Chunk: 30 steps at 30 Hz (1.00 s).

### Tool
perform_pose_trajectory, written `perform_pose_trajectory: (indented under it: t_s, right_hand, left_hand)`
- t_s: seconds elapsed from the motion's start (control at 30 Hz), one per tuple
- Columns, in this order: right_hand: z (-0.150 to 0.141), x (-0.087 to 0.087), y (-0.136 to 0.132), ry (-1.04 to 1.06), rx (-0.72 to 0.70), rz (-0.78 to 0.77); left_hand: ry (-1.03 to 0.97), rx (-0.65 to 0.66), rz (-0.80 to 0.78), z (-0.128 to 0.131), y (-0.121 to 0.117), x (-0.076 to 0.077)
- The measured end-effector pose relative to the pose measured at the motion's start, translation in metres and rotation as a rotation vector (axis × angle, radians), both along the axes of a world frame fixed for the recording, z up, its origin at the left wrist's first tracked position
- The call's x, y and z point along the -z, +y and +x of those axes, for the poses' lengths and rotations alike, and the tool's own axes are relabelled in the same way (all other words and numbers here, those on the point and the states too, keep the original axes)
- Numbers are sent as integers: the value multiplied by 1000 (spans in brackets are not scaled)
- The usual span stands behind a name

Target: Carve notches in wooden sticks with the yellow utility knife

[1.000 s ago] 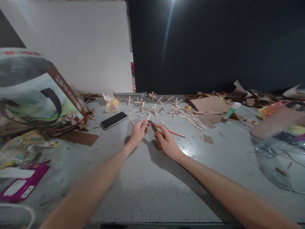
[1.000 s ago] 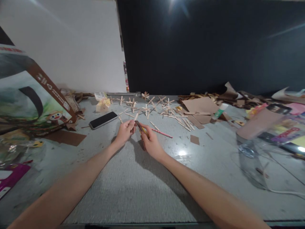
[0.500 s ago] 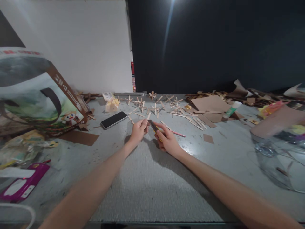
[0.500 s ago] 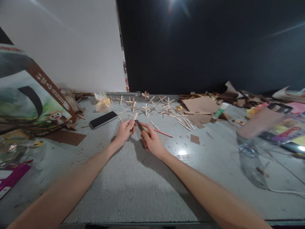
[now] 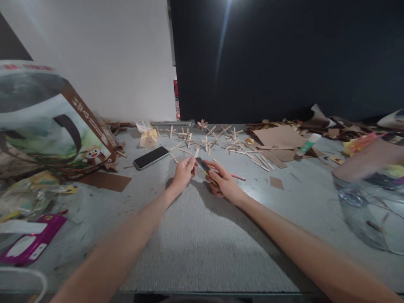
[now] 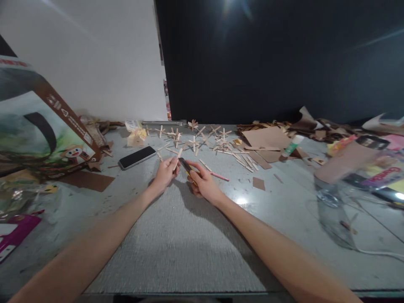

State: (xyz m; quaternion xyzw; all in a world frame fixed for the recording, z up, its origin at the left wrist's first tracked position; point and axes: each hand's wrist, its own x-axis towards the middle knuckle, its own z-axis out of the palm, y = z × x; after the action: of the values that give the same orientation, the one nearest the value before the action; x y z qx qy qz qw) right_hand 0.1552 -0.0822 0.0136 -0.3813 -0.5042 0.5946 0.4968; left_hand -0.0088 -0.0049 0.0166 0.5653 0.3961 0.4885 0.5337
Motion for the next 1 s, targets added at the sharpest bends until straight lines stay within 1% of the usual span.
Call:
perform_pose_trajectory:
  t_s: [0.33, 0.6, 1.0]
  right_hand:
    - [4, 0, 3, 3, -11, -27]
    - [3, -2, 1, 52, -6, -61]
    - [2, -6, 1, 113, -11, -150]
  left_hand:
    - [4, 7, -28, 1, 1, 2]
    - [-29, -6, -60, 3, 0, 1]
    - [-85, 1, -114, 5, -2, 1]
